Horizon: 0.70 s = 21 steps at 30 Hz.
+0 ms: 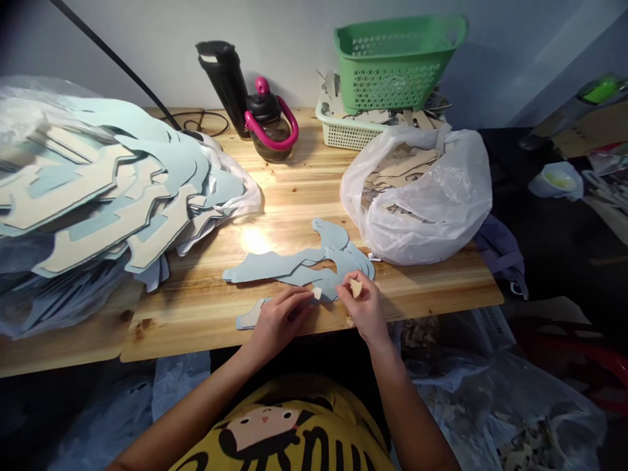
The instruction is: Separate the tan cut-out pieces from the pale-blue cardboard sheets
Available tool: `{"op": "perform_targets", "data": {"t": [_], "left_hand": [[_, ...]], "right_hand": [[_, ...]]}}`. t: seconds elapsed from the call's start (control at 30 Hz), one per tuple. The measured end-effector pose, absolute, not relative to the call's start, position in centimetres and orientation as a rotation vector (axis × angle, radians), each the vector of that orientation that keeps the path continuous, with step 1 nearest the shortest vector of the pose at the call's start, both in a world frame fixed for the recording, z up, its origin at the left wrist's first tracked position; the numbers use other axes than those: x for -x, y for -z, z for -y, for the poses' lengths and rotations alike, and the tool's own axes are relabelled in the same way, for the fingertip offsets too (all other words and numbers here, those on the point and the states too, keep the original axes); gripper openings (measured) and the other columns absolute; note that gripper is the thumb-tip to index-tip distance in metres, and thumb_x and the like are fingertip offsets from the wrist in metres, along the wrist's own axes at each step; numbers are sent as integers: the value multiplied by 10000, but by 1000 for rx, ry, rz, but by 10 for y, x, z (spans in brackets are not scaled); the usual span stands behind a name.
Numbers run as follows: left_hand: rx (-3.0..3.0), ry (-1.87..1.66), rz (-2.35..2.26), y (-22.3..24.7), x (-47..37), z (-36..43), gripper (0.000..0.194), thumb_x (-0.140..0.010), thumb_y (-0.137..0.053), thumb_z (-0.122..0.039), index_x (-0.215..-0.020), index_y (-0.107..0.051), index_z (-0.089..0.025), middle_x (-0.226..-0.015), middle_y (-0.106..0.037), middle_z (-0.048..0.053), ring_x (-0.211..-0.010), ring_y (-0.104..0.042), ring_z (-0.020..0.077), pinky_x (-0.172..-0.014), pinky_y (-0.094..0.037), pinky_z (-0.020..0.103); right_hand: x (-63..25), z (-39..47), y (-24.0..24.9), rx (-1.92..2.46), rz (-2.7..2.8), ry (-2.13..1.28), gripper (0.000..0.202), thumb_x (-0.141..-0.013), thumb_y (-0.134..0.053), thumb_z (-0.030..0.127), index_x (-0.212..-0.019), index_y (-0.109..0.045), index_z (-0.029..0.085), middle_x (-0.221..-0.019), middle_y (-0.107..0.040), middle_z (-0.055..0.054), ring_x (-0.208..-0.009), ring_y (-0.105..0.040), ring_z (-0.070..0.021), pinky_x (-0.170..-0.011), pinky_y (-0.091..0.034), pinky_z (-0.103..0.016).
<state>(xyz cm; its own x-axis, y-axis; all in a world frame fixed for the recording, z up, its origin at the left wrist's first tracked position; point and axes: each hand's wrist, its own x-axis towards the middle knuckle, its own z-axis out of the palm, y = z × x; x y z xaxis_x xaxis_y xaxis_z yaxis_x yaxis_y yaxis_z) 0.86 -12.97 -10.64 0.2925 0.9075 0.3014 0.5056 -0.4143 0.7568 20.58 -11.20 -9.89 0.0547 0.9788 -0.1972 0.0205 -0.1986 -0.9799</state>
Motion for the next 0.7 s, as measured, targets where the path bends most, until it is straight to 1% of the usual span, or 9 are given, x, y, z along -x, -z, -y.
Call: {"op": "perform_targets", "data": {"t": [0.07, 0.13, 0.27, 0.4, 0.5, 0.6, 0.67, 0.7], "left_hand": [[-2070, -1014, -1257, 108, -8, 129, 203, -933, -513, -171, -1076, -656, -158, -1073, -671, 91, -939, -654, 155, -798, -547, 268], [-2100, -1021, -1255, 108, -8, 129, 207, -932, -514, -165, -1078, -660, -155, -1068, -676, 90, -926, -659, 155, -787, -552, 266], [-2145, -1020, -1255, 110, -8, 129, 202, -925, -525, -151, -1076, -660, -151, -1088, -674, 82, -941, -662, 157, -802, -557, 268], [-2208, -1011, -1282, 112, -9, 130, 209, -932, -518, -157, -1088, -657, -156, -1102, -667, 83, -928, -664, 163, -786, -556, 269], [-2242, -975, -1281, 112, -10, 132, 202, -932, -515, -157, -1089, -642, -151, -1114, -649, 87, -958, -641, 168, -819, -545, 280], [-2303, -925, -1350, 110, -10, 132, 239, -919, -535, -161, -1148, -597, -132, -1155, -620, 107, -1006, -578, 200, -880, -520, 338], [-2365, -877, -1429, 108, -10, 131, 315, -906, -564, -181, -1215, -555, -123, -1138, -622, 114, -970, -538, 221, -866, -504, 377], [-2389, -855, -1462, 107, -10, 130, 342, -900, -576, -190, -1234, -541, -123, -1103, -631, 111, -941, -524, 226, -846, -499, 387]], "right_hand": [[-203, 112, 98, 1426, 1286, -1255, 299, -801, -680, 410, -836, -558, 139, -683, -510, 5, -583, -436, -64, -510, -354, -156], [-201, 112, 97, 1454, 1418, -1256, 330, -824, -654, 447, -829, -603, 120, -695, -537, -16, -628, -465, -86, -556, -371, -173], [-198, 114, 99, 1539, 1560, -1148, 364, -847, -613, 464, -747, -595, 114, -675, -552, -22, -624, -461, -97, -573, -359, -188], [-196, 115, 105, 1669, 1706, -876, 339, -862, -573, 426, -696, -561, 131, -632, -547, -15, -610, -468, -100, -580, -333, -195], [-193, 116, 108, 1722, 1829, -632, 293, -855, -568, 391, -691, -551, 149, -605, -547, -14, -565, -453, -105, -566, -291, -215], [-194, 118, 109, 1768, 1916, -437, 259, -852, -582, 388, -733, -569, 159, -613, -561, -26, -540, -447, -117, -558, -246, -239], [-199, 120, 107, 1785, 1895, -381, 262, -850, -604, 398, -748, -566, 159, -628, -565, -29, -548, -453, -118, -558, -247, -239], [-203, 121, 105, 1778, 1859, -406, 283, -851, -614, 408, -735, -549, 158, -624, -553, -24, -550, -448, -111, -559, -260, -232]]}}
